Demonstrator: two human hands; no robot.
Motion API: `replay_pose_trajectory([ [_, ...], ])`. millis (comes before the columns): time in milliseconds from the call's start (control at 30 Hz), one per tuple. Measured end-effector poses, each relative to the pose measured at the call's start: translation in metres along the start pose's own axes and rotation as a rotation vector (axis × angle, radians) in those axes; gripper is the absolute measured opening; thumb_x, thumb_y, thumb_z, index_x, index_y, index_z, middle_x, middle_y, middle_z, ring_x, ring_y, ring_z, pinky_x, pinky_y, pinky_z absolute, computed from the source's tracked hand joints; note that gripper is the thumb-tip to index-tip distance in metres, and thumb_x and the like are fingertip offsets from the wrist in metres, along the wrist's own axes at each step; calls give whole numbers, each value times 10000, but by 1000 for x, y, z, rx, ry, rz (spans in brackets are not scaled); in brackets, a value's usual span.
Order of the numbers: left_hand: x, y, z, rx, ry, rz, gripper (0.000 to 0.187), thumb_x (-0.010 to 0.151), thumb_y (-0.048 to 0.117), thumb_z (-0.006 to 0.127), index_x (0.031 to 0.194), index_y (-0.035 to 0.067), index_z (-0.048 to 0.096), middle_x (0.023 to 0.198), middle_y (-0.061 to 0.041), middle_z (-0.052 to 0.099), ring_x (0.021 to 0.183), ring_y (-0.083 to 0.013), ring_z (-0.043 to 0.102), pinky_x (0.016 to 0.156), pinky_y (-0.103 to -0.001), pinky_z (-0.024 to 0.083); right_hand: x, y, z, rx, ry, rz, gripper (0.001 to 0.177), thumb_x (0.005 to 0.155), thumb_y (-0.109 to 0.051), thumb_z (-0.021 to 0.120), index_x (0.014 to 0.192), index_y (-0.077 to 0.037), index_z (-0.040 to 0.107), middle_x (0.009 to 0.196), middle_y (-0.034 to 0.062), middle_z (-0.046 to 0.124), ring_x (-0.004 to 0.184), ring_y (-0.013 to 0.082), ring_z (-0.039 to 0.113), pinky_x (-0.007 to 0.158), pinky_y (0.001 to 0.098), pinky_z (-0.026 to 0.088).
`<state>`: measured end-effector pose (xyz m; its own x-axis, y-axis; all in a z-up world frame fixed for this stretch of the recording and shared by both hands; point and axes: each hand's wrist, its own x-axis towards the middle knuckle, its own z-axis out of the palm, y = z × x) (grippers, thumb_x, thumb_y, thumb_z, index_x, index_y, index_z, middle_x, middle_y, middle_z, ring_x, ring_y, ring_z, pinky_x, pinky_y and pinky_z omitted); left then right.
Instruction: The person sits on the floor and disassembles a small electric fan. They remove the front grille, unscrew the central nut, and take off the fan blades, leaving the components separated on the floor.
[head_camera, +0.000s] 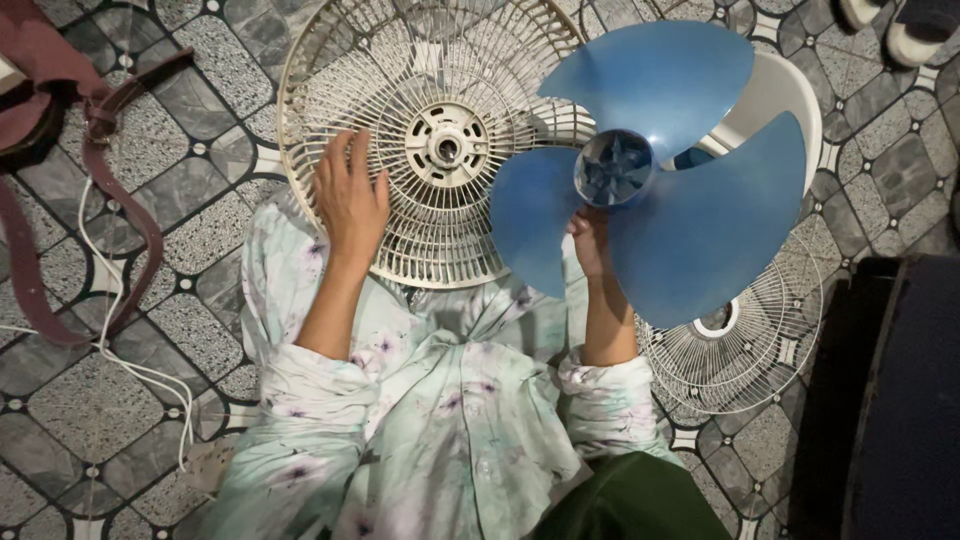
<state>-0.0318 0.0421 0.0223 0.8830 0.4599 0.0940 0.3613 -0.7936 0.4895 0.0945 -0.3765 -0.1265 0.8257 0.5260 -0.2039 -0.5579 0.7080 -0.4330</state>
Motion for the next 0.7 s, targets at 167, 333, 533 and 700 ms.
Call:
replay_pose_trajectory([
  [167, 5, 3, -7, -19, 28, 61, 676, 880, 250, 846, 1445, 64, 525, 1449, -185, 452, 1339, -375, 456, 1085, -530, 368, -2, 1, 55, -175, 15, -53, 380, 1001, -379, 584, 1259, -103, 632, 1093, 66, 619, 899, 173, 531, 817, 362, 411],
  [333, 4, 2, -10, 11, -14, 51, 731, 812, 289, 897, 1419, 90, 542, 1421, -169, 457, 1275, -370, 467, 1036, -518, 386, 2, 6, 103, -221, 10, -70, 381, 1001, -376, 589, 1262, -101, 630, 1098, 66, 621, 907, 175, 535, 826, 363, 415],
  [533, 3, 1, -3, 6, -43, 4, 747, 782, 298, 914, 1402, 99, 549, 1373, -144, 472, 1250, -353, 471, 1030, -518, 386, 2, 8, 105, -228, 23, -94, 382, 1001, -372, 595, 1266, -99, 627, 1105, 67, 623, 918, 176, 541, 835, 363, 421],
  [700, 8, -2, 5, 63, -44, 9, 771, 752, 309, 918, 1387, 88, 541, 1348, -144, 468, 1239, -348, 468, 992, -530, 393, 2, 4, 97, -226, 36, -113, 383, 1002, -369, 600, 1269, -96, 625, 1110, 68, 625, 927, 177, 546, 844, 364, 426],
])
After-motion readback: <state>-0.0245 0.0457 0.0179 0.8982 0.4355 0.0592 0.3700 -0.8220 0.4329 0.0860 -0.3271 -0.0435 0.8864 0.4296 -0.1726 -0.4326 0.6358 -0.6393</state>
